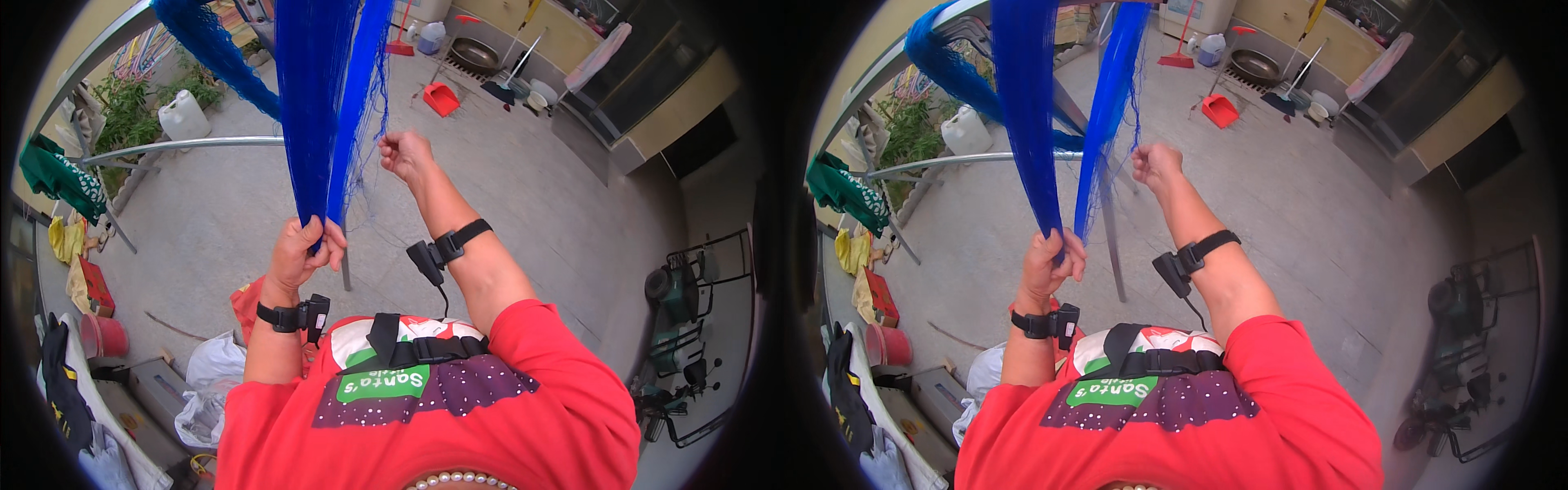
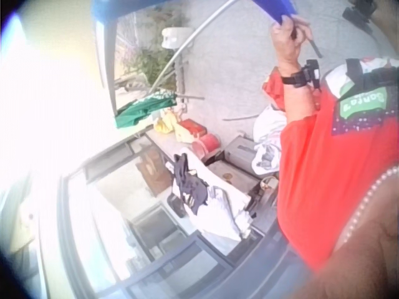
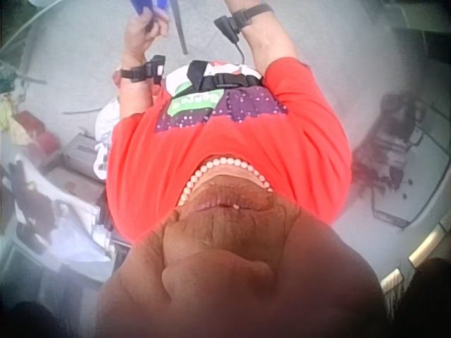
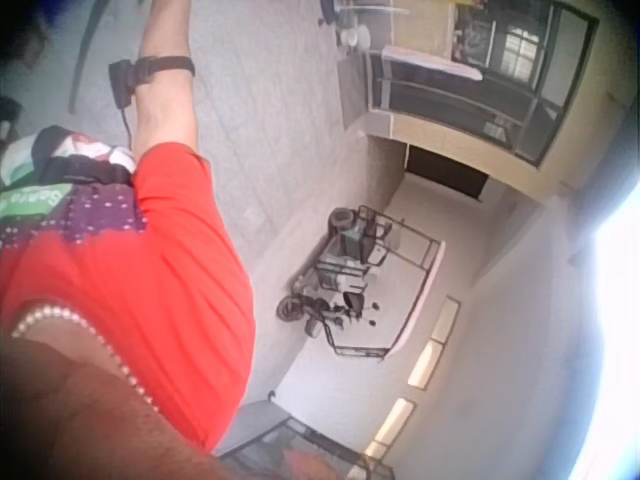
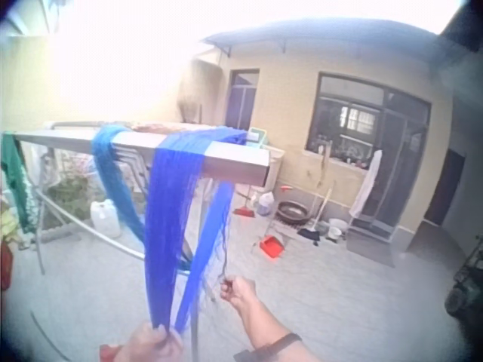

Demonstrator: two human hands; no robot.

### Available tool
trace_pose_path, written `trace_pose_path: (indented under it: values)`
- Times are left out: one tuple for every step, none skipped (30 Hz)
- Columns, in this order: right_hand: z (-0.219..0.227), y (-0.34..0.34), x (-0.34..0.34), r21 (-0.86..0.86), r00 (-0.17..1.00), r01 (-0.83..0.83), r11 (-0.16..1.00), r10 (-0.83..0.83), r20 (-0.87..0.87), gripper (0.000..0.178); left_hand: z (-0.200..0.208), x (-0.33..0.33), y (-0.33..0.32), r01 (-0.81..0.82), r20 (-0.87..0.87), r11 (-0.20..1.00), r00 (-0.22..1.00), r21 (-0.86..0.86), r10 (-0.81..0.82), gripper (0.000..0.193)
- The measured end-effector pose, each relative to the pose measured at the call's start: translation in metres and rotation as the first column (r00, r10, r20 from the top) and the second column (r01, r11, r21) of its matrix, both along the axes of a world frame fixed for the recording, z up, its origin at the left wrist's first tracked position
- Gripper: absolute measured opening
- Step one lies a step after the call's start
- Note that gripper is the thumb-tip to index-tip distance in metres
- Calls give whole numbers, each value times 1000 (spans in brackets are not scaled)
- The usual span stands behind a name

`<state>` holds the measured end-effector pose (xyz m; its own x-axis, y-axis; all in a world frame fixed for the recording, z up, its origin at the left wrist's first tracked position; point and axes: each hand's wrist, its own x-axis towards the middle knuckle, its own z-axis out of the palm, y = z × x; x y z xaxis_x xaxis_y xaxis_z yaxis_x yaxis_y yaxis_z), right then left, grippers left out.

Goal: The person repairs a blue fishing net by hand, repeatedly pulling loose threads through the mesh and tightening them. The net is draped over a metal frame while the person works on individual sections.

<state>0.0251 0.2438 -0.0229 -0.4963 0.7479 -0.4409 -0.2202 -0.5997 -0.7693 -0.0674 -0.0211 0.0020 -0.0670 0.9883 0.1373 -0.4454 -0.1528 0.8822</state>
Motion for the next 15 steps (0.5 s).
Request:
trace_pose_path:
  values:
    - [-1, -5, 7, 39, 996, -40, 998, 37, 86, 4, -1, 0, 0, -1, 0, 1000, 1000, 2, 1, 53]
    - [-2, -10, 14, 76, 982, -81, 994, 67, 177, 4, -2, 0, 0, -4, 3, 1000, 1000, -2, 5, 53]
    - [-3, -15, 20, 109, 959, -126, 986, 93, 268, 3, -2, -1, 1, 1, -1, 1000, 1000, 4, -1, 53]
    - [-3, -21, 26, 124, 941, -167, 978, 121, 317, 4, -3, -2, 2, 7, -1, 1000, 1000, 5, -7, 53]
    - [-3, -26, 33, 137, 919, -208, 968, 145, 366, 5, -4, -3, 2, 17, 6, 1000, 1000, 10, -17, 53]
    - [-2, -30, 39, 151, 896, -252, 956, 172, 410, 6, -4, -4, 3, 22, -5, 1000, 1000, 11, -22, 54]
    - [-1, -33, 44, 163, 867, -297, 941, 195, 458, 7, -4, -6, 3, 30, -11, 999, 1000, 16, -29, 54]
    - [-2, -37, 50, 188, 861, -312, 931, 194, 471, 7, -5, -8, 3, 40, -8, 999, 999, 25, -40, 54]
    - [-2, -39, 56, 214, 855, -329, 920, 194, 481, 7, -5, -10, 2, 24, -16, 1000, 1000, 8, -23, 55]
    - [-3, -41, 63, 248, 856, -355, 901, 206, 473, 7, -6, -11, 2, 20, -30, 1000, 999, 8, -20, 55]
    - [-4, -42, 69, 247, 853, -346, 905, 194, 484, 8, -6, -13, 1, 14, -32, 1000, 999, 11, -13, 55]
    - [-5, -42, 77, 251, 859, -342, 906, 193, 475, 9, -6, -14, 0, 9, -30, 1000, 1000, 16, -9, 55]
    - [-7, -43, 86, 254, 864, -337, 907, 190, 467, 10, -6, -16, -1, 4, -39, 1000, 999, 3, -4, 55]
    - [-8, -42, 96, 258, 865, -326, 909, 176, 470, 10, -6, -18, -3, 0, -42, 1000, 999, -4, 0, 55]
    - [-8, -41, 105, 265, 865, -317, 911, 164, 474, 10, -6, -19, -3, -7, -35, 1000, 999, -1, 7, 55]
